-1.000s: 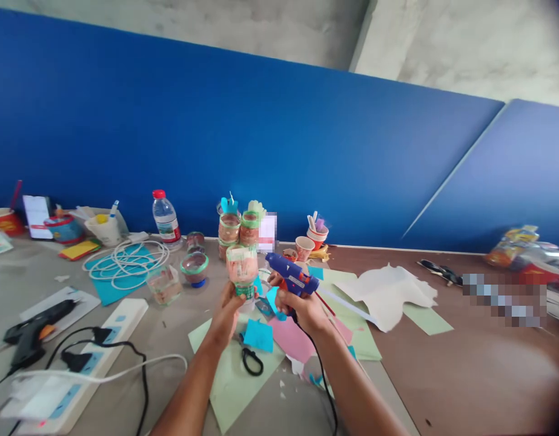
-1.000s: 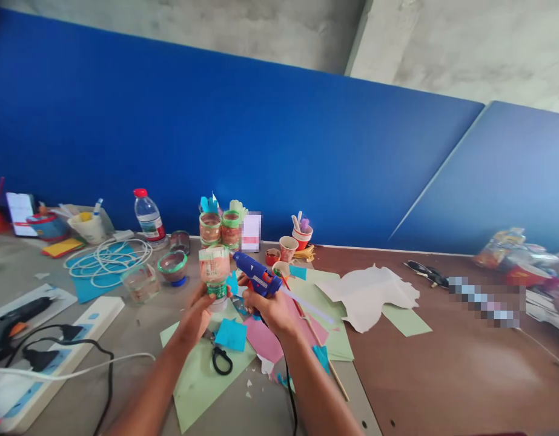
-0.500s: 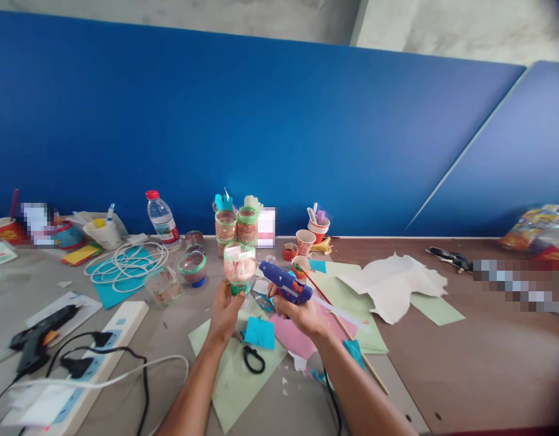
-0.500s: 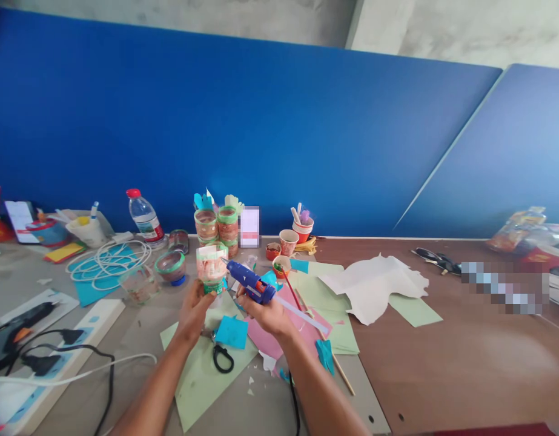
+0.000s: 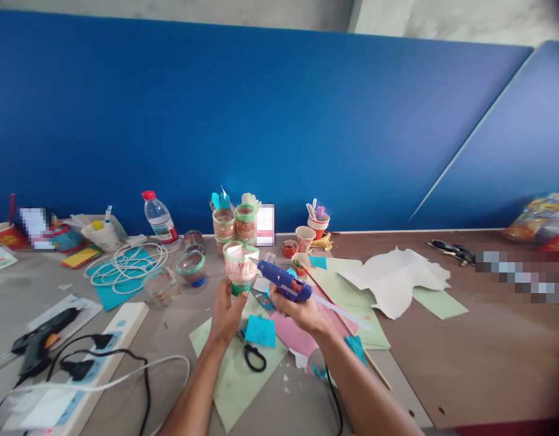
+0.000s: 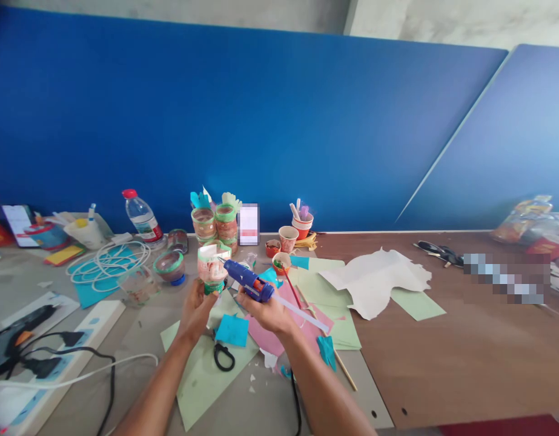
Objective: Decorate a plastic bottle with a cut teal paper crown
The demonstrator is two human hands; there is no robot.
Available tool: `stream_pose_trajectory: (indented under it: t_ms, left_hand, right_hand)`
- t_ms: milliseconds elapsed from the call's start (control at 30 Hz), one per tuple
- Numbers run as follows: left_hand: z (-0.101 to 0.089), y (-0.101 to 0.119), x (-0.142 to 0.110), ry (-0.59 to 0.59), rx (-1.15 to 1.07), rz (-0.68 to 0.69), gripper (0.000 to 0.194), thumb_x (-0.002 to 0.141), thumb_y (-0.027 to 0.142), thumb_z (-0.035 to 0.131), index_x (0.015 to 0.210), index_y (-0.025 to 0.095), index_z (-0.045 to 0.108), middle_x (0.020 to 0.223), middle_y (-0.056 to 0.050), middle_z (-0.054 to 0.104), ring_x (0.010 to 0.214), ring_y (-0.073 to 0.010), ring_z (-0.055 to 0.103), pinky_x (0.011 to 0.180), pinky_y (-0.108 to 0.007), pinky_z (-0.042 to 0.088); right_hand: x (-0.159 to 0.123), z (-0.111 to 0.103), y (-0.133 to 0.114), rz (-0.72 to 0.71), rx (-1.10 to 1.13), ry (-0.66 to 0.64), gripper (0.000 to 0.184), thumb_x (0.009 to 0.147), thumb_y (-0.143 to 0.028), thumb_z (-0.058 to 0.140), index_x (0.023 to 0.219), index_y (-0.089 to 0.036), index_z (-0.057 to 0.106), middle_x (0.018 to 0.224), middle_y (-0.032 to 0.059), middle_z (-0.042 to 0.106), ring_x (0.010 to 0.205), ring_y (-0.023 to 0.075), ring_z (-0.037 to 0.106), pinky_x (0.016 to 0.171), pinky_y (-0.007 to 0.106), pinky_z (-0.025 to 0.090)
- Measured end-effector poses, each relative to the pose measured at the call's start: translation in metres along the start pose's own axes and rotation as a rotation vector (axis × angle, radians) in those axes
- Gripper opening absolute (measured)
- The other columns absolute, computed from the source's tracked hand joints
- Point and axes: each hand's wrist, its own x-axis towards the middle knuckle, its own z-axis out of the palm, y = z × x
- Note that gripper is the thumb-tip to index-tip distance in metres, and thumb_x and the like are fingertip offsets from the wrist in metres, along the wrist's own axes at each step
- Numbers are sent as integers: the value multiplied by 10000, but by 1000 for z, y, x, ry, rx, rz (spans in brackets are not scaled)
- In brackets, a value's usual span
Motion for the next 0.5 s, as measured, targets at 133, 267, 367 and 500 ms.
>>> stream_pose_trajectory:
  t_ms: [133,267,367,500]
  left_hand:
    - [-1,-1,1,-2,22,12,382,722,282,623,1087,188,553,1080,-79,639,1048,-234,586,912,-356,437]
    - [0,1,0,10,9,20,388,709,270,639,1083,195,565,1058,-69,646,1059,-237,580,916,-355,436]
    - [1,5,-1,17,10,16,387,711,267,642,1085,203,566,1042,-61,648,1071,-238,574,924,-358,433]
    - [2,7,-1,19,2,8,378,701,271,650,1064,199,571,1043,-66,649,1062,-237,581,909,-346,436]
  right_hand:
    - [0,0,0,15,-12,-2,234,760,-394,600,718,-173,533,583,-39,458,526,95,393,513,253,348]
    - [0,0,1,61,-43,51,247,740,-404,601,701,-170,531,571,-40,455,518,92,395,510,251,346]
    - [0,0,0,58,-40,44,256,729,-410,617,687,-173,529,565,-38,456,516,92,402,507,251,351]
    - [-2,2,-6,45,-23,21,274,734,-418,622,660,-178,513,555,-38,445,516,90,386,486,239,335]
